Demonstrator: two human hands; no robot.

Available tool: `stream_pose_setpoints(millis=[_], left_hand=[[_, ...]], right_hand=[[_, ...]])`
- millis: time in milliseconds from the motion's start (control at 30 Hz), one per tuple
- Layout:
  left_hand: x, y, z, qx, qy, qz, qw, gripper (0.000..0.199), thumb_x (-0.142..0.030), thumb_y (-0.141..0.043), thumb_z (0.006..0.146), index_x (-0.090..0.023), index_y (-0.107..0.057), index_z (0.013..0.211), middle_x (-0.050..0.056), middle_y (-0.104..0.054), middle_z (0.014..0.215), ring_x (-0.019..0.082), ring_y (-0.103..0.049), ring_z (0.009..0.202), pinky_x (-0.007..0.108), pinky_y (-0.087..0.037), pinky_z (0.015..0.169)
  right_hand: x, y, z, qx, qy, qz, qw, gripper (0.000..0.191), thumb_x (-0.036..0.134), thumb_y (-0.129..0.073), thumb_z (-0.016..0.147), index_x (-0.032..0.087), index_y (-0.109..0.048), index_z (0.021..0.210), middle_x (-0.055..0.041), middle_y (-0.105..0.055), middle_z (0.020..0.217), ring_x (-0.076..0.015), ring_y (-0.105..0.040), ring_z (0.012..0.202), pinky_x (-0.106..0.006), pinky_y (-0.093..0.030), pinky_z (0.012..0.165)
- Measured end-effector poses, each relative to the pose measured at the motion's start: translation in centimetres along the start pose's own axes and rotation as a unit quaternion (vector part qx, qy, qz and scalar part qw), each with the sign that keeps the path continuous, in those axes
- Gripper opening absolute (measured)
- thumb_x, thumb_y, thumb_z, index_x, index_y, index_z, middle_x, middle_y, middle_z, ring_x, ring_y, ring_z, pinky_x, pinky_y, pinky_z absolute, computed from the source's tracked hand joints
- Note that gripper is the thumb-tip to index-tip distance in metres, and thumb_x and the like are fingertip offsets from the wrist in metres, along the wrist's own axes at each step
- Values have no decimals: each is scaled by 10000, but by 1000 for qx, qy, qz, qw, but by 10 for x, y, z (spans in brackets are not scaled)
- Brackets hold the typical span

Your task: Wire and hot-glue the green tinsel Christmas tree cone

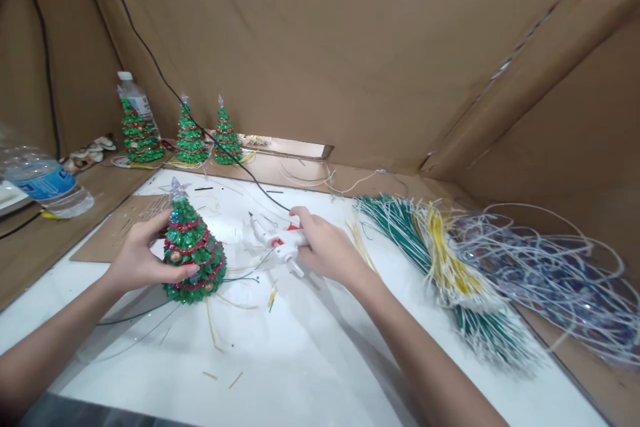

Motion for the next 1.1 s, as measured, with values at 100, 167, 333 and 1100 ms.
stream_pose_setpoints(millis=[100, 167, 333, 1100], left_hand=[[0, 0, 0, 0, -3, 0, 1000, 426, -327, -774, 613, -143, -569, 938, -24, -587, 716, 122, -564, 638, 218, -524, 612], [0, 1, 0, 1, -2, -2, 1000, 429, -329, -777, 615, -145, -563, 938, -21, -585, 727, 124, -564, 643, 216, -522, 602], [0, 1, 0, 6, 0, -7, 1000, 443, -325, -774, 628, -157, -556, 974, -17, -598, 767, 133, -591, 676, 223, -531, 624], [2, -3, 1, 37, -13, -7, 999, 445, -359, -751, 620, -147, -552, 958, 17, -637, 789, 180, -615, 740, 268, -528, 676]], right_hand=[[-5, -16, -1, -9, -29, 28, 999, 552, 86, -442, 686, 200, -404, 1225, -91, -611, 1075, -228, -579, 936, -282, -382, 714], [-6, -20, 0, -18, -42, 30, 999, 535, 69, -444, 673, 197, -427, 1193, -90, -599, 1054, -230, -560, 964, -285, -373, 733], [-7, -23, 4, -37, -53, 34, 997, 467, 76, -471, 687, 199, -462, 1138, -82, -578, 1036, -219, -532, 985, -284, -366, 759], [-24, -15, 3, -112, -97, 39, 988, 479, 179, -484, 799, 197, -495, 1278, -82, -569, 1269, -209, -511, 1185, -328, -414, 982]])
Point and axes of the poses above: each hand's wrist, its own z-axis towards the middle knuckle, its own y-axis out of the back of the hand, x = y × z, the point moved 9 cm from there along z, towards the middle knuckle
